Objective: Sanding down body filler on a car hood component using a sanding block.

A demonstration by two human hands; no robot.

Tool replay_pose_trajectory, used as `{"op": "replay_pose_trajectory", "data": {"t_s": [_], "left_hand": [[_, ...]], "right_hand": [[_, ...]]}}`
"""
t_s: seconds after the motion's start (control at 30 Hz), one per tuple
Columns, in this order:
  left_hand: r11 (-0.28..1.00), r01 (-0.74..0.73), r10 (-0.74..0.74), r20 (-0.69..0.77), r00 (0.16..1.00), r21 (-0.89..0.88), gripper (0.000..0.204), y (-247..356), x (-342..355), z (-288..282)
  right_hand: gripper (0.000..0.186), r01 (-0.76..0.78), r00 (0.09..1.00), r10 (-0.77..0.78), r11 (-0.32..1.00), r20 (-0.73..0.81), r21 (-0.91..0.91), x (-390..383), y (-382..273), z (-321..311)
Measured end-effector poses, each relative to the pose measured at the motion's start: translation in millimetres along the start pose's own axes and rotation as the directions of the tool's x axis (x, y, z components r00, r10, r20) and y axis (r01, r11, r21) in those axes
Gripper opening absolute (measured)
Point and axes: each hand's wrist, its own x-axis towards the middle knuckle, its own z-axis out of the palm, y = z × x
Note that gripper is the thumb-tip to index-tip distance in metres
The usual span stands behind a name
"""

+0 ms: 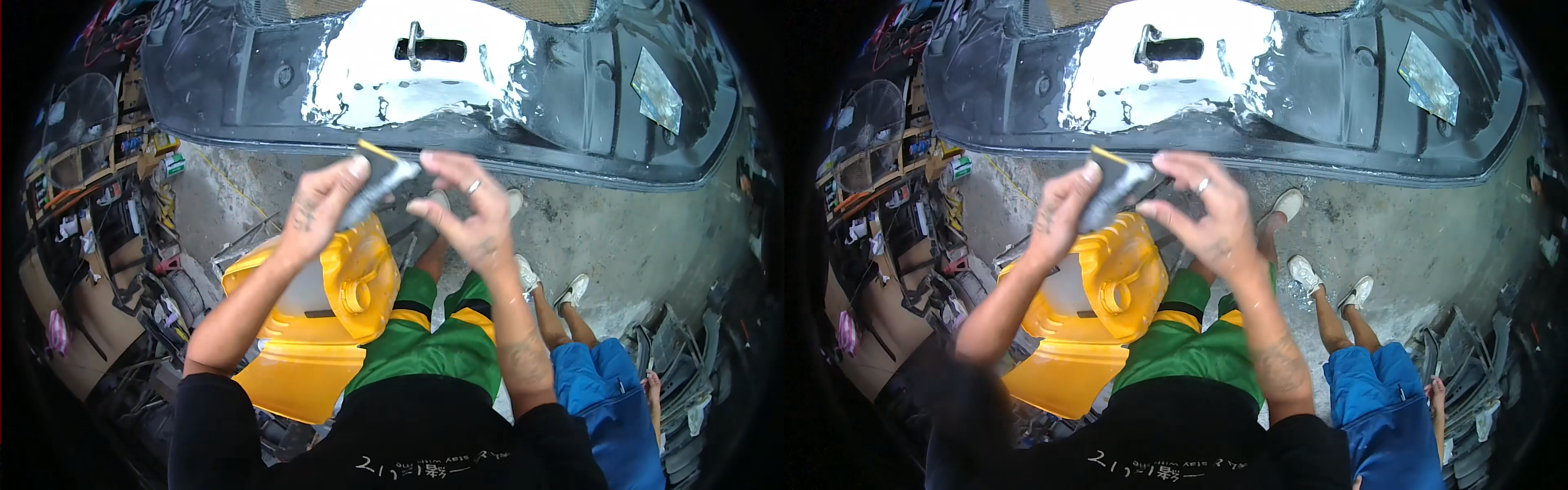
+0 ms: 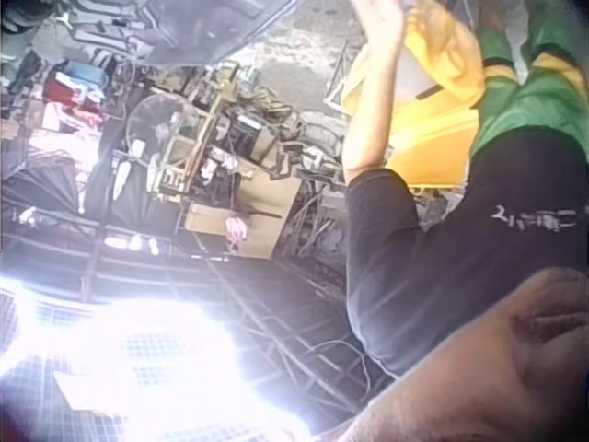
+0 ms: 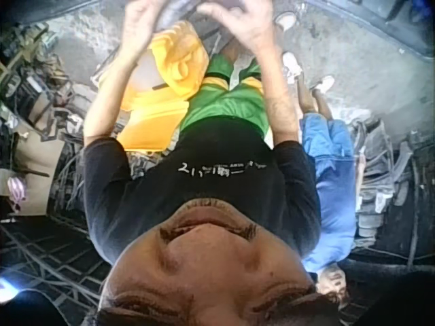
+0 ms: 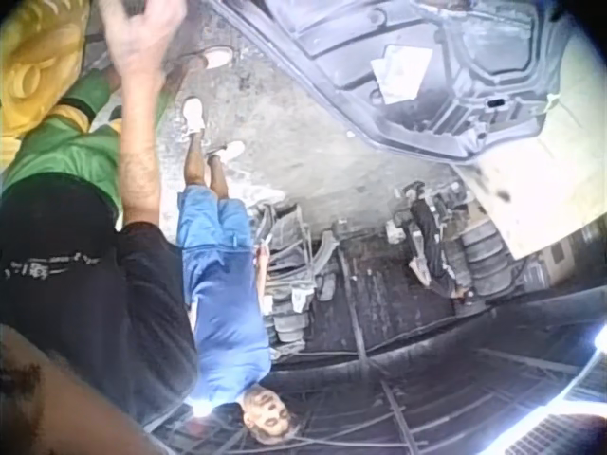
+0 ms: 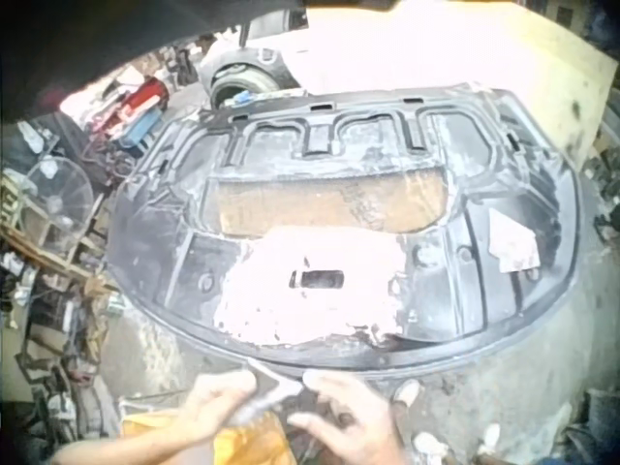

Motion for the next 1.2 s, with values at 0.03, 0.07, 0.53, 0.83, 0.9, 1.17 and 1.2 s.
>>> {"op": "replay_pose_trajectory", "data": {"t_s": [0.03, 0.07, 0.53, 0.83, 0.9, 1.17, 1.2], "left_hand": [[0.997, -0.053, 0.054, 0.021, 0.998, -0.050, 0.044, -21, -1, 6], [0.991, -0.119, 0.119, -0.002, 0.993, -0.055, 0.042, -36, -2, 16], [0.965, -0.139, 0.097, -0.188, 0.977, -0.223, 0.018, -75, 10, 37], [0.779, -0.087, 0.000, -0.139, 0.990, -0.621, 0.025, -93, -22, 67], [0.751, -0.060, -0.031, -0.125, 0.992, -0.657, 0.024, -97, -28, 70], [0.936, -0.351, 0.344, -0.128, 0.930, -0.030, 0.055, -54, -8, 50], [0.966, -0.249, 0.248, -0.014, 0.969, -0.065, 0.056, -53, -3, 45]], "right_hand": [[0.047, -0.165, 0.986, 0.169, 0.969, -0.008, 0.185, -18, -1, 14], [0.045, -0.278, 0.952, 0.305, 0.869, -0.001, 0.410, -38, 6, 26], [0.043, -0.554, 0.826, 0.543, 0.832, -0.150, -0.037, -51, 18, 6], [0.043, -0.526, 0.706, 0.707, 0.568, -0.047, 0.633, -67, -1, 36], [0.035, -0.565, 0.675, 0.730, 0.604, -0.107, 0.561, -70, 4, 37], [0.028, -0.459, 0.776, 0.625, 0.652, -0.083, 0.604, -68, 7, 31], [0.028, -0.451, 0.796, 0.602, 0.660, -0.064, 0.600, -64, 6, 30]]}}
